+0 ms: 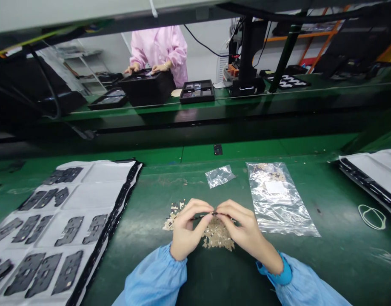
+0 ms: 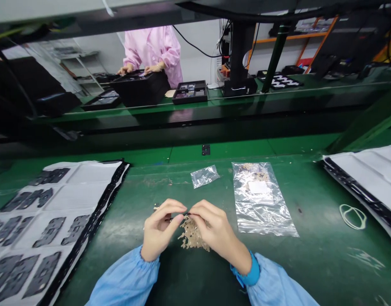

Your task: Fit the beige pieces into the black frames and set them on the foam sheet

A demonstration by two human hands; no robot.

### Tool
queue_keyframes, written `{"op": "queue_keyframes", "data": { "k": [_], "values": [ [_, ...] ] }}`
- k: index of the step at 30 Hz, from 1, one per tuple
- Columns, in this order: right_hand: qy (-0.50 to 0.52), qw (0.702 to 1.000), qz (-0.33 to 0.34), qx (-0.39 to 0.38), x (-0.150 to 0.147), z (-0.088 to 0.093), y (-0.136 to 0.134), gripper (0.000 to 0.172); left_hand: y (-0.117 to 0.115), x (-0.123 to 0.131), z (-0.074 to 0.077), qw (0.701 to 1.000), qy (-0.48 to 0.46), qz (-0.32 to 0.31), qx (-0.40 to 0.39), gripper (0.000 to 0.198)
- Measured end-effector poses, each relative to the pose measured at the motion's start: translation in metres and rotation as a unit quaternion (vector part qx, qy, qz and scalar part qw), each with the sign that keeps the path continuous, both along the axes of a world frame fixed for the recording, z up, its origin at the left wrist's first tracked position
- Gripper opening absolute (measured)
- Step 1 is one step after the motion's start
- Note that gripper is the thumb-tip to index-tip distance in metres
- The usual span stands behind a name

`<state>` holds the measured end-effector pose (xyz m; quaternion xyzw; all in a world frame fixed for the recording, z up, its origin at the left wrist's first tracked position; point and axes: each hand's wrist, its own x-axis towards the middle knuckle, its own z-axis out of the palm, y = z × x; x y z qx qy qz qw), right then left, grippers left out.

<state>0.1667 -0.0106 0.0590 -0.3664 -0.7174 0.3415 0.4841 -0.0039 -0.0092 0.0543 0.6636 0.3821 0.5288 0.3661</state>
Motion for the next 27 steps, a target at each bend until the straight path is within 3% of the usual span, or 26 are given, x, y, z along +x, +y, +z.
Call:
{"op": "queue_keyframes", "data": {
  "k": [14, 21, 27],
  "values": [
    [-0.056, 0.998, 0.006, 0.035, 0.0007, -0.0038, 0.0006, 0.02, 0.0005, 0.0012, 0.0043, 0.994, 0.07, 0.031, 0.074, 0.021],
    [-0.084, 0.995, -0.02, 0.058, -0.0008, -0.0042, -0.002, 0.021, -0.0015, 0.0032, 0.0065, 0.976, 0.116, 0.074, 0.17, 0.026],
    [-0.116, 0.989, -0.04, 0.083, -0.0021, -0.0056, -0.0036, 0.023, -0.0061, 0.0037, 0.0052, 0.959, 0.16, 0.114, 0.206, 0.029]
  ]
}}
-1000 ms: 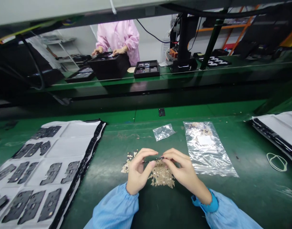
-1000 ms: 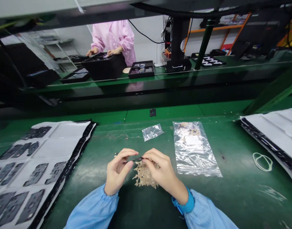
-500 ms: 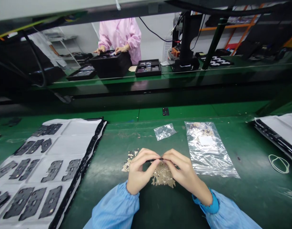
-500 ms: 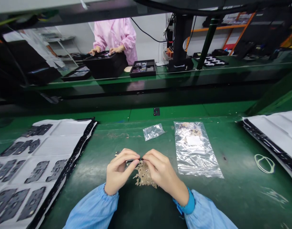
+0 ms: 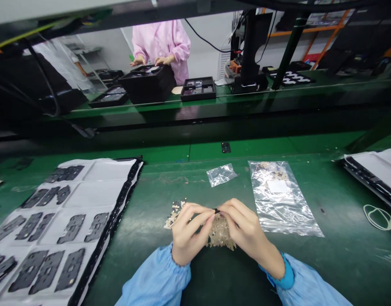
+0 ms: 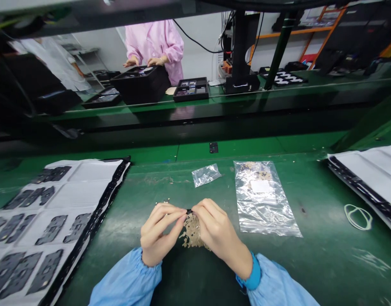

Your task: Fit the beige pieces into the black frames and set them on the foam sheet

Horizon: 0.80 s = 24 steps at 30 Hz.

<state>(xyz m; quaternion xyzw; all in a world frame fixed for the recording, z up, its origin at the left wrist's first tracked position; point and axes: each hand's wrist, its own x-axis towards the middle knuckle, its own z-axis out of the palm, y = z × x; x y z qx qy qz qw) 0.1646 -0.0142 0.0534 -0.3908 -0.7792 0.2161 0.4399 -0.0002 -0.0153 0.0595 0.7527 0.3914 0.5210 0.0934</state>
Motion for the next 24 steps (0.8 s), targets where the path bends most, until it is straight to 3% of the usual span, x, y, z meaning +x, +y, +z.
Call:
{"op": "queue_keyframes", "data": {
  "k": [13, 16, 19, 21, 24],
  "values": [
    [-0.107, 0.991, -0.031, 0.075, 0.001, 0.0, -0.005, 0.029, -0.005, 0.004, -0.003, 1.0, 0.008, 0.025, 0.002, 0.031],
    [0.013, 0.998, -0.036, -0.043, -0.002, 0.004, -0.002, 0.021, -0.002, 0.0, 0.001, 0.995, -0.049, 0.008, -0.087, 0.025],
    [0.161, 0.967, -0.017, -0.196, -0.005, 0.01, -0.001, 0.011, 0.003, -0.007, 0.006, 0.961, -0.131, -0.029, -0.242, 0.023],
    [0.2, 0.95, -0.005, -0.238, -0.007, 0.013, -0.001, 0.01, 0.007, -0.01, 0.009, 0.938, -0.159, -0.056, -0.302, 0.022],
    [0.213, 0.942, 0.001, -0.26, -0.007, 0.017, -0.001, 0.01, 0.011, -0.011, 0.01, 0.929, -0.164, -0.079, -0.321, 0.015]
  ]
}}
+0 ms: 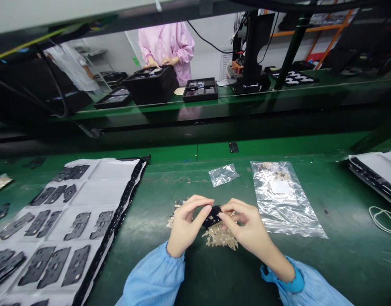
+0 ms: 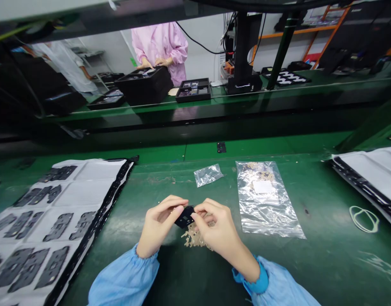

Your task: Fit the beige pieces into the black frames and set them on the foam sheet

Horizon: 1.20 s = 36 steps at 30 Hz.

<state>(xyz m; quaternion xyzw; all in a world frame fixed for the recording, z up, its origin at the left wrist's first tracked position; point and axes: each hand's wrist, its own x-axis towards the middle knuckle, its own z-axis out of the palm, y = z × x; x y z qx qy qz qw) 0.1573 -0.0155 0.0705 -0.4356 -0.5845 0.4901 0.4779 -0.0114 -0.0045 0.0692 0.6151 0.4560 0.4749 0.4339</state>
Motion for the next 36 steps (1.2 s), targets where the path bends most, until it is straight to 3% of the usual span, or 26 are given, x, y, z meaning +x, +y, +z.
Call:
{"op": "queue_keyframes", "data": {
  "k": [6, 9, 13, 19, 23, 27, 31, 36],
  "values": [
    [0.017, 0.999, 0.025, -0.035, 0.0, 0.001, 0.001, 0.011, -0.001, 0.002, -0.003, 0.987, -0.088, -0.043, -0.125, 0.012],
    [-0.019, 0.999, 0.031, -0.004, 0.001, 0.0, 0.001, 0.011, -0.001, 0.003, -0.005, 0.983, -0.102, -0.05, -0.143, 0.011],
    [-0.113, 0.988, 0.037, 0.103, 0.005, 0.001, 0.0, 0.012, 0.0, 0.001, -0.006, 0.99, -0.089, -0.048, -0.095, 0.007],
    [-0.263, 0.927, 0.035, 0.264, 0.01, 0.002, -0.003, 0.023, -0.001, -0.003, 0.004, 0.997, 0.028, -0.037, 0.06, 0.009],
    [-0.334, 0.893, 0.041, 0.3, 0.012, 0.001, -0.004, 0.025, -0.003, -0.001, 0.009, 0.989, 0.08, -0.016, 0.125, 0.014],
    [-0.365, 0.881, 0.046, 0.298, 0.013, -0.001, -0.005, 0.024, -0.008, 0.004, 0.01, 0.98, 0.111, 0.008, 0.166, 0.019],
    [-0.321, 0.901, 0.026, 0.291, 0.012, -0.001, -0.004, 0.025, -0.011, 0.005, 0.01, 0.98, 0.116, 0.026, 0.159, 0.02],
    [-0.305, 0.897, 0.016, 0.319, 0.012, 0.004, -0.003, 0.028, -0.006, -0.001, 0.013, 0.992, 0.08, -0.037, 0.087, 0.011]
  ]
}}
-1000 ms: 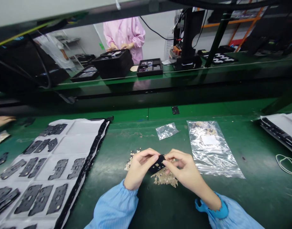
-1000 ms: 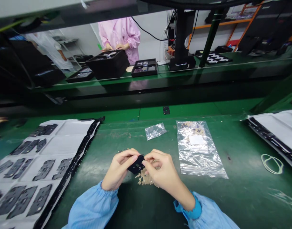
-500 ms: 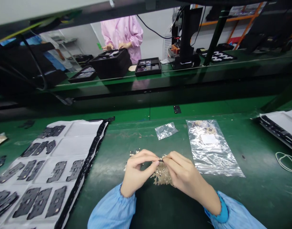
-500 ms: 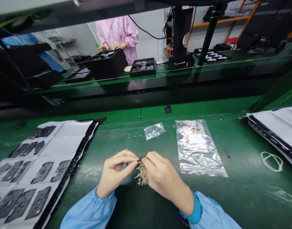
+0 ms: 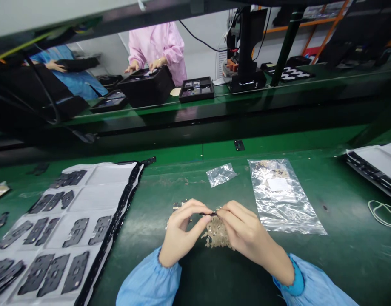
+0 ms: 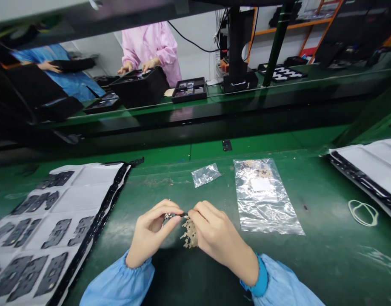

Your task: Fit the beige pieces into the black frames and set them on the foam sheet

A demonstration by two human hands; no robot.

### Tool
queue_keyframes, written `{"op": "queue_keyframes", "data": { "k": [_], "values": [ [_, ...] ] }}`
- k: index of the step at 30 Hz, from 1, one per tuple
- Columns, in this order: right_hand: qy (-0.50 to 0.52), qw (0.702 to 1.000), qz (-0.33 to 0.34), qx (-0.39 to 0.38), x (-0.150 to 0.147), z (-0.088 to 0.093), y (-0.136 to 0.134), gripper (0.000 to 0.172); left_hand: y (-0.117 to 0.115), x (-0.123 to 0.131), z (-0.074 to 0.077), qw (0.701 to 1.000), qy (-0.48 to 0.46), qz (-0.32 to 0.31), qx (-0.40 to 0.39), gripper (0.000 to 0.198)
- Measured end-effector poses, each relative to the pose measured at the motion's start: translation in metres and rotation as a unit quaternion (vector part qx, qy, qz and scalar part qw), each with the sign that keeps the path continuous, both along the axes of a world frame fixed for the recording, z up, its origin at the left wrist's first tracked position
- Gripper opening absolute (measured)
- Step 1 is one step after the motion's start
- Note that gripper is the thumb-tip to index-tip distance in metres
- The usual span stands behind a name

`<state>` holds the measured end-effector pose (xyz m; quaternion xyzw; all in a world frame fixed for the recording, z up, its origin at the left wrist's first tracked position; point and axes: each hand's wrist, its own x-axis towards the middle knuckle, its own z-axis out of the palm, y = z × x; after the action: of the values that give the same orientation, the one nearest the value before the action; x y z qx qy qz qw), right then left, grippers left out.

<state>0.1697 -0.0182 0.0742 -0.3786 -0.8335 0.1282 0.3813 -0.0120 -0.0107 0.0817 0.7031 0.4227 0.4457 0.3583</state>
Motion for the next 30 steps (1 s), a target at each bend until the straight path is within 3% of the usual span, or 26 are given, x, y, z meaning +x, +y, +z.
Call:
{"op": "queue_keyframes", "data": {
  "k": [5, 8, 11, 14, 17, 20, 23, 27, 30],
  "values": [
    [-0.042, 0.997, -0.011, 0.071, 0.004, -0.002, -0.002, 0.032, 0.001, 0.0, -0.002, 0.999, 0.009, 0.007, 0.033, 0.01],
    [-0.017, 0.988, -0.029, 0.148, 0.006, -0.008, -0.004, 0.036, -0.005, 0.006, -0.006, 0.995, -0.044, 0.073, 0.048, 0.018],
    [-0.025, 0.977, -0.033, 0.21, 0.009, -0.01, -0.007, 0.037, -0.014, 0.014, -0.008, 0.976, -0.156, 0.131, -0.082, 0.013],
    [-0.039, 0.97, -0.022, 0.24, 0.01, -0.009, -0.01, 0.033, -0.019, 0.02, -0.007, 0.939, -0.244, 0.085, -0.228, 0.016],
    [-0.043, 0.969, -0.007, 0.245, 0.008, -0.012, -0.012, 0.034, -0.018, 0.022, -0.004, 0.914, -0.283, 0.056, -0.284, 0.013],
    [-0.013, 0.98, -0.013, 0.196, 0.0, -0.016, -0.011, 0.036, -0.013, 0.019, -0.002, 0.918, -0.272, 0.082, -0.278, 0.012],
    [0.083, 0.993, -0.047, 0.068, -0.009, -0.015, -0.008, 0.034, -0.011, 0.016, -0.004, 0.942, -0.217, 0.141, -0.215, 0.012],
    [0.183, 0.977, -0.068, -0.084, -0.016, -0.003, -0.003, 0.013, -0.013, 0.018, -0.009, 0.964, -0.137, 0.184, -0.134, 0.011],
    [0.199, 0.967, -0.059, -0.149, -0.016, 0.003, 0.001, 0.01, -0.016, 0.022, -0.012, 0.972, -0.105, 0.186, -0.095, 0.011]
  ]
}}
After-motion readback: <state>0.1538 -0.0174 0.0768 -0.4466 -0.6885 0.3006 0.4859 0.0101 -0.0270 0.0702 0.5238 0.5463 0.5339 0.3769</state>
